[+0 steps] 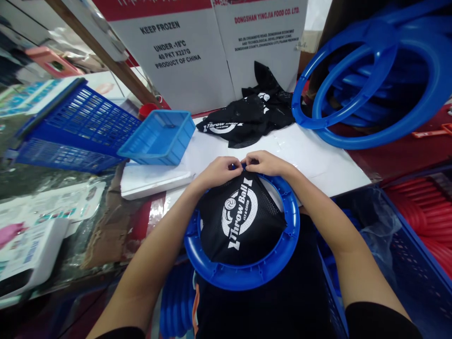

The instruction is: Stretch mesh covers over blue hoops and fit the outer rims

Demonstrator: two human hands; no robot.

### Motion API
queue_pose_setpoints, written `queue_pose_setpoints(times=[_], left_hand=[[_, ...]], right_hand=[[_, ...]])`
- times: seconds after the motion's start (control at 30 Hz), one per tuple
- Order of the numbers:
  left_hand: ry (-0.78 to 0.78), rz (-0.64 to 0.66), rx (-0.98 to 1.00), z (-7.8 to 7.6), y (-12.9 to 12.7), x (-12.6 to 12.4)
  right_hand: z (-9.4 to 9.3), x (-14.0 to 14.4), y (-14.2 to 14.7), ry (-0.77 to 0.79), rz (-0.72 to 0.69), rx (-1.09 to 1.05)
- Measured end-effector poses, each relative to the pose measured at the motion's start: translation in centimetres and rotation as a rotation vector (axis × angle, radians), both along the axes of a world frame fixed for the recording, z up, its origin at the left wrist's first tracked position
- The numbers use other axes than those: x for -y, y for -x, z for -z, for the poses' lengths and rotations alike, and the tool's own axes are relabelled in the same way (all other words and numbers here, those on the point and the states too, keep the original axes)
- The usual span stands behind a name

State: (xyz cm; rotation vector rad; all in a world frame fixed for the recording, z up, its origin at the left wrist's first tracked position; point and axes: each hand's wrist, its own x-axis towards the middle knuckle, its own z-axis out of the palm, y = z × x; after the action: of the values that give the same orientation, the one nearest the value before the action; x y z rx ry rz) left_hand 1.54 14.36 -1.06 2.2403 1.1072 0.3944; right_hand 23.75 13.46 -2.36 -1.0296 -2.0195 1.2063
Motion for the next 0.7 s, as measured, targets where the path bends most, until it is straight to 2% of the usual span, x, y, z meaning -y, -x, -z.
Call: queue_pose_setpoints(times=[0.2, 0.3, 0.4, 0.47, 0.53, 0.6, 0.7], left_hand=[[0.019, 0.051, 0.045, -0.3, 0.7, -0.2], [-0.126, 0.072, 0.081, -0.8, 2.0, 0.2], [-0.303, 0.132, -0.033, -1.1, 3.4, 0.9], [-0.337, 0.186, -0.121, -1.2, 4.1, 1.2], [-0.313, 0.238, -0.162, -1.2, 4.4, 1.3], [-0.274, 0.260, -0.167, -1.1, 4.4, 1.3], [-0.216, 0.216, -0.122, -0.8, 4.3, 1.0]], right_hand=[[0.0, -0.1, 0.1, 0.000, -0.002, 0.016], [0.0, -0.1, -0.3, -0.051, 0.047, 0.070], [-0.3, -0.1, -1.3, -0.135, 0.139, 0.159], [-0.7, 0.1, -1.9, -0.176, 0.176, 0.184], [-1.1, 0.3, -2.2, -0.211, 0.149, 0.159], [-1.2, 0.6, -2.1, -0.246, 0.055, 0.145], [-0.7, 0.8, -1.4, -0.289, -0.083, 0.233]])
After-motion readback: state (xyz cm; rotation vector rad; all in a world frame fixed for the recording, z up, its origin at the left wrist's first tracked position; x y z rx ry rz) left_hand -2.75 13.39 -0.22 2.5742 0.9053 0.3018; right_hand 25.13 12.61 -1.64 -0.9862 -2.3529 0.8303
